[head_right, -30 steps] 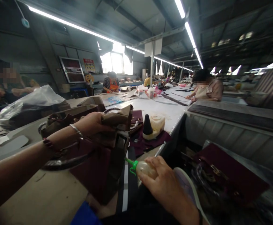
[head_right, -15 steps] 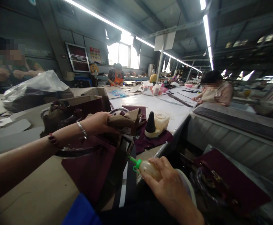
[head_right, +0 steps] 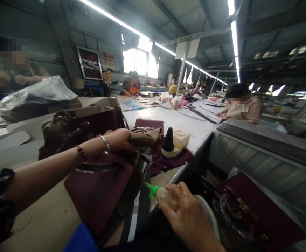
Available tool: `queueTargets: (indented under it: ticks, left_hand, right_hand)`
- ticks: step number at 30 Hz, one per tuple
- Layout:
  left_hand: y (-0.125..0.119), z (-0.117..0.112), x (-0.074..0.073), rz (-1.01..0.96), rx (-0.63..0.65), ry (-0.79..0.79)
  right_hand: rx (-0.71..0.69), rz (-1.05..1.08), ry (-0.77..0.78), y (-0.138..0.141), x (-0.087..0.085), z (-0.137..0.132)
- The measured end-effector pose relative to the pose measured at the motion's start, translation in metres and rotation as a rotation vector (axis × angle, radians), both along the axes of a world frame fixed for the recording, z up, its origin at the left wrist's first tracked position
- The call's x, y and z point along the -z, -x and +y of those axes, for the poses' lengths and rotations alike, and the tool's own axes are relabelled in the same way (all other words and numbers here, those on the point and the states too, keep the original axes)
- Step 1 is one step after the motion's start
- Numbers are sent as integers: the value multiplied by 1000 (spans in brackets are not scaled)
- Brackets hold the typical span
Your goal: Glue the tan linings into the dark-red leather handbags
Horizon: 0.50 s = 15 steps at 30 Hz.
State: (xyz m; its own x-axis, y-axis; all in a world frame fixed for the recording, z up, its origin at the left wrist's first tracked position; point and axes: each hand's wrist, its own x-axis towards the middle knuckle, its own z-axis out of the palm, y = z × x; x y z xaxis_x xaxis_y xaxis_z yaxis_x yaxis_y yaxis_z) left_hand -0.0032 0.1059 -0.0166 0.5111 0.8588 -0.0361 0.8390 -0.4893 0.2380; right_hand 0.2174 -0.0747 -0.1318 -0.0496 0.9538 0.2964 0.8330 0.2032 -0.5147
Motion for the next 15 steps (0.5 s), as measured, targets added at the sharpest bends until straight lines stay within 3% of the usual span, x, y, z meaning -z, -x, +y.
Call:
queueTargets:
  ticks: [3,8,15]
  left_hand:
    - [-4,8,6,15,2,2]
    - [-9,16,16,30,8,17]
    - [-16,23,26,66,-11,55]
  right_hand:
    - [-8,10,19,-1,6,1]
    - [31,21,-80,-10,9,10]
    - [-3,-33,-24,-8,20,12]
